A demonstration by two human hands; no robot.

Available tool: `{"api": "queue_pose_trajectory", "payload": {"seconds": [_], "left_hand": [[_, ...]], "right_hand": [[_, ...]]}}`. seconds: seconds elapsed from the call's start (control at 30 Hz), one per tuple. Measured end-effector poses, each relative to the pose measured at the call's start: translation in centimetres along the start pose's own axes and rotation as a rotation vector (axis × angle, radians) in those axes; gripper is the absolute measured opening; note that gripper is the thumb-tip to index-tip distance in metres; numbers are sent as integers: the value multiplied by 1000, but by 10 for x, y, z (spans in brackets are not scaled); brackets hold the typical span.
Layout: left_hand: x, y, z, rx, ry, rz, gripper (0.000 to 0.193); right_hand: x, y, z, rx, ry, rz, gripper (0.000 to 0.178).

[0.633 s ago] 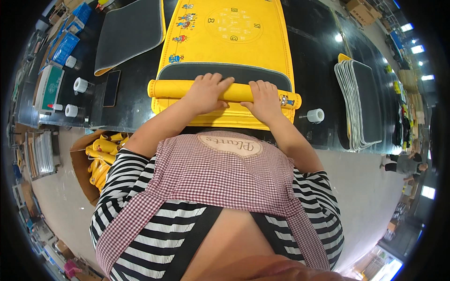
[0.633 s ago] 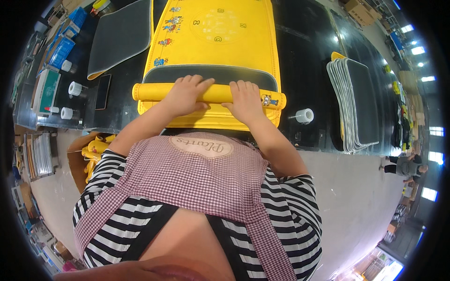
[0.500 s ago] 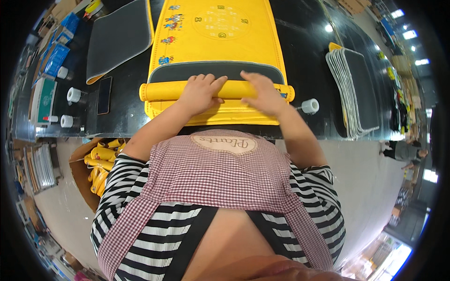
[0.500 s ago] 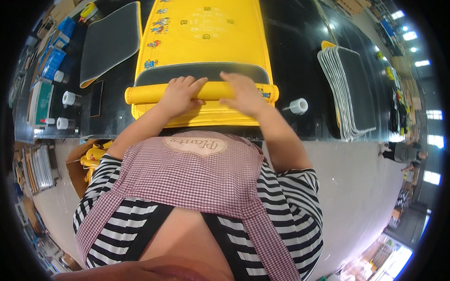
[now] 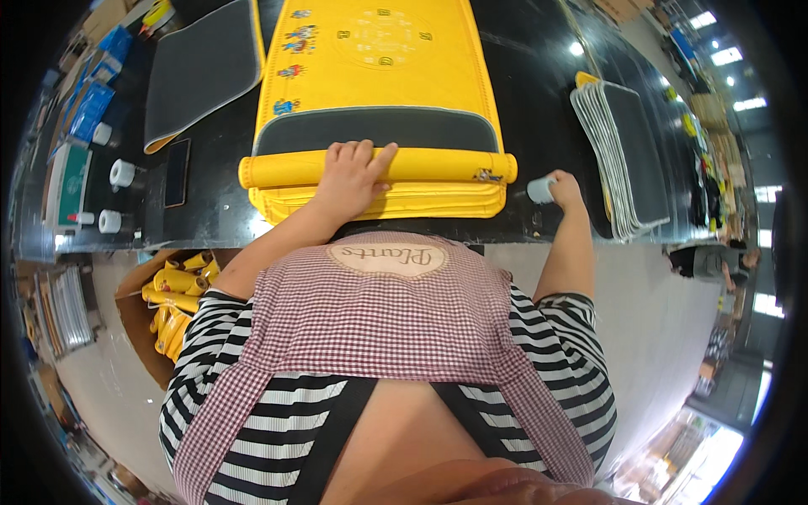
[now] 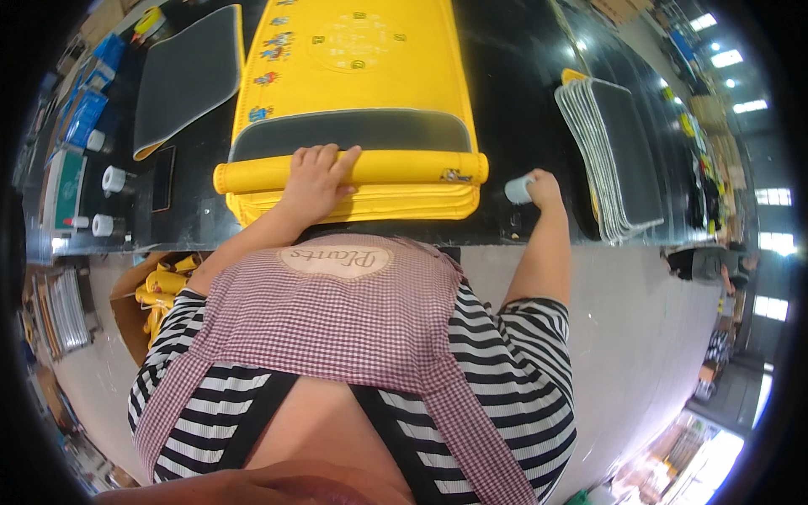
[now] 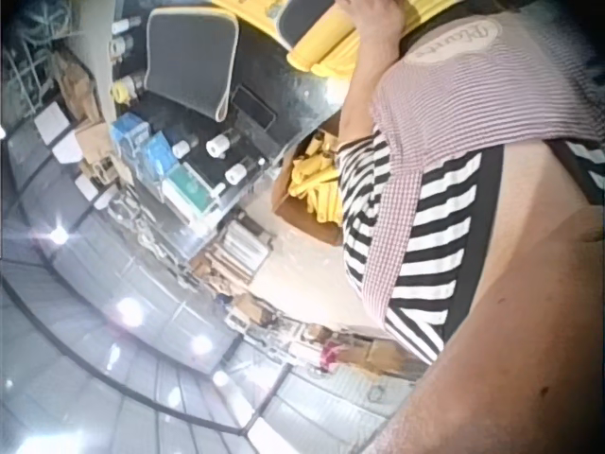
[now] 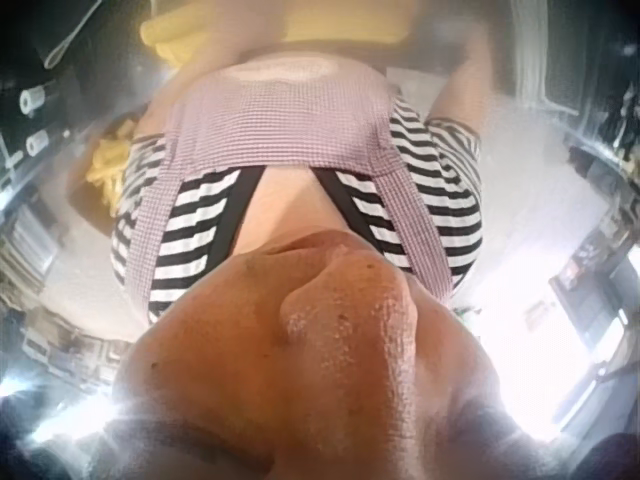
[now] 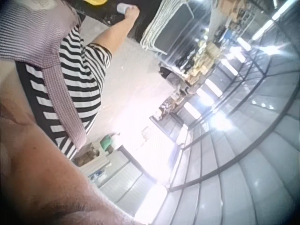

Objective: The person rolls yellow play mats on a table, secures each roll with tape, and places the finished rolls into a cardboard box. The person repeats this process for multiple mats.

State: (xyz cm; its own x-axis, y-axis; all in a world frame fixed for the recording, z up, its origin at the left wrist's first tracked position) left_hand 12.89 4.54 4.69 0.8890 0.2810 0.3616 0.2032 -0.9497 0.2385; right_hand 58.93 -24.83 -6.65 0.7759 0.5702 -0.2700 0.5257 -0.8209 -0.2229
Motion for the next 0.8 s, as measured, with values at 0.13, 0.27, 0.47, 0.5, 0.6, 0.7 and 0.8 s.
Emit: {"api": "queue_pose_trajectory", "payload": {"seconds": [0.13, 0.27, 0.47, 0.5, 0.6, 0.7, 0.8], "left_hand": [[-7, 1, -2, 13, 28, 5, 75], [-7, 5, -3, -16, 45, 9, 75], [-14, -2, -6, -151, 65, -59, 73], [-14, -3, -9, -202, 81, -67, 74], [-11, -14, -17, -433, 60, -238, 77], [0, -22, -34, -713, 100, -301, 73], [21, 1, -61, -464, 128, 3, 60]], "right_hand": [[-32, -26, -14, 786, -11, 250, 24], [-49, -135, -51, 1191, 119, -356, 17], [-134, -381, -32, 829, 40, -1052, 1], [-127, -387, -19, 845, -13, -1005, 1], [-113, -397, 11, 821, -85, -938, 3], [-111, -398, 10, 657, 36, -1016, 3], [-109, -397, 14, 715, -27, -982, 4]]}}
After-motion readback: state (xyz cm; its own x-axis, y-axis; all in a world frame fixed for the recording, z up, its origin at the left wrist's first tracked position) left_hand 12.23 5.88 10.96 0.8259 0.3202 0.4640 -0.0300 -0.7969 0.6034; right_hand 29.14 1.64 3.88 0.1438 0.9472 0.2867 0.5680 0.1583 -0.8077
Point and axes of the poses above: each hand's wrist, its own x-axis towards the middle knuckle, its own z-axis out of the palm, y = z × x, the point moved 7 cm from there along x, towards the middle knuckle, and after that the axes turned 6 degrees about -x, right-handed, at the moved point
